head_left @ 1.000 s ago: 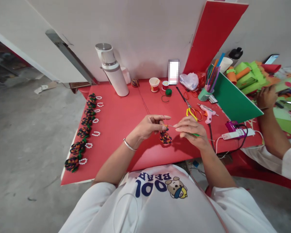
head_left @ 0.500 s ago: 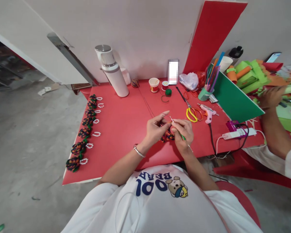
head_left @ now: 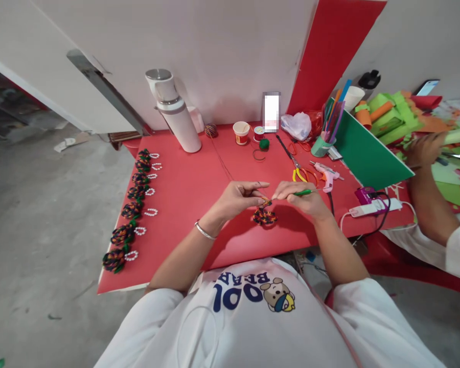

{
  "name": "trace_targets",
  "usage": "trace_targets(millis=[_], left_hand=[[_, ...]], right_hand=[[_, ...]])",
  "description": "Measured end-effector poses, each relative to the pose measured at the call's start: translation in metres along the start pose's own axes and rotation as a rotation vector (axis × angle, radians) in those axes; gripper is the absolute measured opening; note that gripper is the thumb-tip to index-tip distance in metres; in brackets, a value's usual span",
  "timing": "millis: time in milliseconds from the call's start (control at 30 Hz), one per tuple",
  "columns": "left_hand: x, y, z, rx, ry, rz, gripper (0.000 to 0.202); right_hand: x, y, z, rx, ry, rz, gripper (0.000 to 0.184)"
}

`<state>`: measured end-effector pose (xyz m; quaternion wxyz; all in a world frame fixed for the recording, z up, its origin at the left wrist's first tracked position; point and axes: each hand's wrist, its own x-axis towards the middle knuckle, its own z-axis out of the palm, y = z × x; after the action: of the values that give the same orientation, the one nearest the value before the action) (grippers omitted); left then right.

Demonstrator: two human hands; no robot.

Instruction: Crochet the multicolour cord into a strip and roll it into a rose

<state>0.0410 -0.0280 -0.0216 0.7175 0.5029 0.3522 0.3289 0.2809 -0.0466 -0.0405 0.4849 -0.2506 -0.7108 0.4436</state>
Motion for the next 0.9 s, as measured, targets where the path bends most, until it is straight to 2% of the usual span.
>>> trace_targets(millis=[100,200,300,367,433,467,533,567,633,700,767,900], left_hand=[[0.002,-0.002,0.003,0.055,0.051,0.040,0.059],[0.006,-0.005,0.005,0.082,0.170,0.086,0.057],[0.009,-0.007,0.007,0.059,0.260,0.119,0.057],[0.010,-0.007,0.008,-0.012,0.232,0.102,0.061],[0.010,-0.007,0.009,-0.095,0.148,0.051,0.065],[0.009,-0.007,0.008,-0.128,0.103,0.020,0.066],[0.008,-0.006,0.006,-0.171,0.036,-0.035,0.065],[0.008,-0.005,0.004,-0.174,0.026,-0.049,0.064],[0.007,-0.002,-0.002,-0.132,0.038,-0.050,0.062],[0.006,0.002,-0.006,-0.046,0.051,-0.035,0.057],[0.006,0.006,-0.008,0.028,0.027,-0.028,0.051],[0.005,0.009,-0.007,0.079,-0.042,-0.027,0.047]], right_hand=[[0.009,-0.018,-0.010,-0.171,-0.121,0.012,0.012],[0.011,-0.026,-0.005,-0.420,-0.099,-0.104,0.012],[0.002,-0.016,0.015,-0.675,0.018,-0.270,0.018],[-0.007,-0.003,0.032,-0.821,0.135,-0.370,0.030],[-0.015,0.010,0.048,-0.920,0.288,-0.432,0.042],[-0.018,0.015,0.053,-0.924,0.378,-0.449,0.046],[-0.020,0.020,0.058,-0.857,0.439,-0.449,0.047],[-0.019,0.019,0.056,-0.792,0.416,-0.431,0.044],[-0.014,0.010,0.046,-0.645,0.284,-0.359,0.034],[-0.007,-0.004,0.033,-0.523,0.142,-0.255,0.024],[-0.001,-0.019,0.021,-0.446,0.053,-0.155,0.017],[0.005,-0.029,0.008,-0.239,0.039,0.058,0.014]])
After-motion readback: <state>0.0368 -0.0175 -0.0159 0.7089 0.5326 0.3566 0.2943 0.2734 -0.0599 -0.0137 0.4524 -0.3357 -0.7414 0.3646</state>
